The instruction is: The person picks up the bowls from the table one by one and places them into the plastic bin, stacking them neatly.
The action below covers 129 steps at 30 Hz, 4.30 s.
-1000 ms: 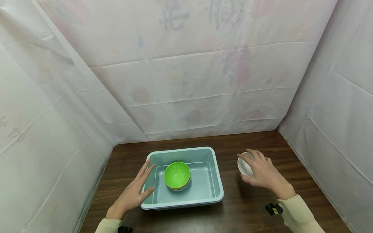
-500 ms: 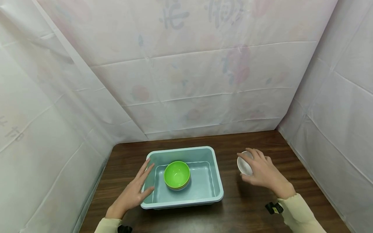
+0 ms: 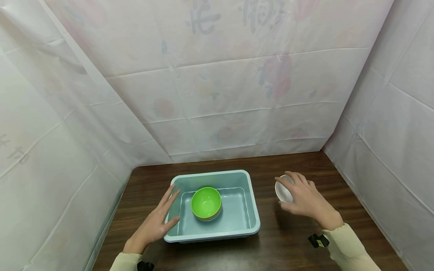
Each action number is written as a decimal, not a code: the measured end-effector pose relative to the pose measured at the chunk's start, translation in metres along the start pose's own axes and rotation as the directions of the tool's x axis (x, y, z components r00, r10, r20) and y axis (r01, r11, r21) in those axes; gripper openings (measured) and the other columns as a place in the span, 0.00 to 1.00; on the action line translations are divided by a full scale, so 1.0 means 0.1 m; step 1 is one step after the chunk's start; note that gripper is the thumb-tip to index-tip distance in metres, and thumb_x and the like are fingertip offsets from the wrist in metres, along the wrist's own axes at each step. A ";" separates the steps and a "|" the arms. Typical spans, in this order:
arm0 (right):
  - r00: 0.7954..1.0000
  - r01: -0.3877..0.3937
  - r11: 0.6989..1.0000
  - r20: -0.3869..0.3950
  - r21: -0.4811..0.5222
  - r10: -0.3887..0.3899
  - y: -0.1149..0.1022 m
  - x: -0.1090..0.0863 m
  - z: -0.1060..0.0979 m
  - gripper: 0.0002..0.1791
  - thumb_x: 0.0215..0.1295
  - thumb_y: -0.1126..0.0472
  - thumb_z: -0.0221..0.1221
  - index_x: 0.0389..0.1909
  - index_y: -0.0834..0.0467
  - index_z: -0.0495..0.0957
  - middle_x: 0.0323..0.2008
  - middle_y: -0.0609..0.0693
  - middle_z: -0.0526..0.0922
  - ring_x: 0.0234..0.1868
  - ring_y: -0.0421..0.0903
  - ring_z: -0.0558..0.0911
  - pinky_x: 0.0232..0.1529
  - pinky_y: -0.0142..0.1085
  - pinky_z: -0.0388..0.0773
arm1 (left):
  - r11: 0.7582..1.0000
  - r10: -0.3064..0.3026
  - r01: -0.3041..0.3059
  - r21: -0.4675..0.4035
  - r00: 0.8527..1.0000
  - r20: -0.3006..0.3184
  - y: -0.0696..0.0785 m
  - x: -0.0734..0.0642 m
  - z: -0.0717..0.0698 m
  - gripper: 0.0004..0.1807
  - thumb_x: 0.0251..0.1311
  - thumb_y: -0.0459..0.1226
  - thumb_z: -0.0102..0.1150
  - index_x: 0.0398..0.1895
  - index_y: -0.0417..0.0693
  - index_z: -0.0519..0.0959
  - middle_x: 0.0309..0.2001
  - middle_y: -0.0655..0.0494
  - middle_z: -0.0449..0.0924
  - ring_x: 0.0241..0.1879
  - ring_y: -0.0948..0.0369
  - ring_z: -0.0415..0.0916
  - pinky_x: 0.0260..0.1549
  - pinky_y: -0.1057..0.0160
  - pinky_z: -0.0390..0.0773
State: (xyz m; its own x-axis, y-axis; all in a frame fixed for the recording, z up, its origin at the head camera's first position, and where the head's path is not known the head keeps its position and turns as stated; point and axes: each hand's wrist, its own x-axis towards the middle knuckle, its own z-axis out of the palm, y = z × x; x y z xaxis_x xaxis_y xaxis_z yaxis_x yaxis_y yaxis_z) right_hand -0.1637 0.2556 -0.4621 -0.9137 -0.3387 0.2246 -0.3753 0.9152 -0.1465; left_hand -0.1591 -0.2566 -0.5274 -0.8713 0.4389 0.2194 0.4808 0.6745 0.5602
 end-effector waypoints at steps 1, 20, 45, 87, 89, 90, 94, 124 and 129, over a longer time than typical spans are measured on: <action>1.000 -0.001 1.000 0.000 -0.001 0.001 0.00 0.00 0.00 0.40 0.54 0.43 0.70 0.70 0.48 0.74 0.69 0.63 0.70 0.65 0.68 0.71 0.45 0.68 0.74 | 1.000 0.000 0.000 0.000 1.000 0.000 0.00 0.00 0.00 0.44 0.71 0.48 0.60 0.84 0.56 0.50 0.85 0.50 0.38 0.77 0.39 0.56 0.52 0.35 0.78; 1.000 0.010 1.000 0.009 0.014 -0.010 -0.06 0.04 -0.04 0.40 0.55 0.43 0.69 0.71 0.48 0.73 0.70 0.63 0.69 0.67 0.68 0.70 0.47 0.69 0.73 | 1.000 0.004 -0.004 0.002 1.000 -0.001 -0.01 0.01 0.00 0.44 0.71 0.48 0.59 0.84 0.54 0.50 0.85 0.49 0.38 0.77 0.38 0.56 0.52 0.35 0.78; 1.000 0.029 0.999 0.002 0.012 -0.029 -0.11 0.07 -0.07 0.41 0.57 0.42 0.68 0.72 0.48 0.72 0.70 0.63 0.68 0.67 0.68 0.70 0.48 0.69 0.73 | 1.000 0.000 0.000 0.006 1.000 -0.001 0.00 0.00 0.00 0.44 0.71 0.48 0.59 0.84 0.54 0.50 0.85 0.50 0.38 0.77 0.39 0.58 0.50 0.37 0.79; 0.996 0.086 0.996 -0.020 0.018 -0.086 -0.22 0.24 -0.09 0.41 0.54 0.44 0.70 0.71 0.47 0.72 0.69 0.62 0.69 0.67 0.66 0.70 0.49 0.69 0.73 | 1.000 0.015 -0.015 0.003 1.000 0.009 -0.02 0.01 0.00 0.44 0.73 0.48 0.58 0.85 0.57 0.48 0.85 0.48 0.37 0.77 0.37 0.55 0.52 0.35 0.77; 0.996 0.087 0.996 -0.019 0.019 -0.086 -0.23 0.24 -0.10 0.41 0.55 0.44 0.69 0.72 0.48 0.72 0.70 0.62 0.69 0.68 0.66 0.70 0.49 0.70 0.73 | 1.000 0.013 -0.013 -0.002 1.000 0.009 -0.02 0.01 0.00 0.44 0.72 0.48 0.58 0.85 0.58 0.48 0.85 0.48 0.37 0.77 0.38 0.55 0.52 0.35 0.77; 0.996 0.086 0.996 -0.017 0.020 -0.086 -0.23 0.25 -0.11 0.41 0.55 0.44 0.69 0.72 0.47 0.72 0.70 0.62 0.69 0.68 0.66 0.70 0.49 0.70 0.73 | 1.000 0.011 -0.011 -0.003 1.000 0.009 -0.02 0.01 0.00 0.44 0.72 0.48 0.58 0.85 0.59 0.47 0.85 0.49 0.37 0.77 0.38 0.55 0.52 0.35 0.77; 0.996 0.086 0.996 -0.016 0.025 -0.086 -0.24 0.25 -0.12 0.41 0.54 0.45 0.69 0.72 0.47 0.72 0.69 0.62 0.69 0.68 0.66 0.70 0.49 0.71 0.73 | 1.000 0.008 -0.008 0.002 1.000 0.005 -0.02 0.00 0.00 0.44 0.72 0.48 0.59 0.85 0.61 0.47 0.85 0.49 0.37 0.77 0.37 0.56 0.51 0.36 0.78; 0.995 0.099 0.994 -0.031 0.051 -0.097 -0.31 0.30 -0.19 0.41 0.55 0.43 0.69 0.72 0.48 0.72 0.71 0.62 0.68 0.69 0.67 0.69 0.50 0.68 0.72 | 1.000 0.001 -0.001 -0.001 1.000 0.006 0.03 0.00 -0.02 0.44 0.71 0.47 0.60 0.85 0.56 0.50 0.85 0.49 0.38 0.77 0.39 0.56 0.53 0.35 0.77; 0.995 0.098 0.994 -0.032 0.049 -0.097 -0.32 0.31 -0.19 0.42 0.55 0.43 0.68 0.72 0.47 0.72 0.72 0.62 0.67 0.70 0.67 0.68 0.51 0.68 0.72 | 1.000 0.004 -0.004 0.006 1.000 0.002 0.03 -0.01 -0.02 0.45 0.71 0.47 0.60 0.85 0.59 0.48 0.85 0.49 0.38 0.77 0.39 0.57 0.53 0.36 0.77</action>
State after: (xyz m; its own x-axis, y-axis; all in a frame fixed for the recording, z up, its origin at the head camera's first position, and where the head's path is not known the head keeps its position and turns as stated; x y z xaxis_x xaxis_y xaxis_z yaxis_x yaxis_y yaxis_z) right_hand -0.1773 0.2198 -0.4319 -0.8677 -0.4187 0.2681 -0.4705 0.8657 -0.1708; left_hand -0.1574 -0.2562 -0.5243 -0.8691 0.4429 0.2202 0.4850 0.6760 0.5548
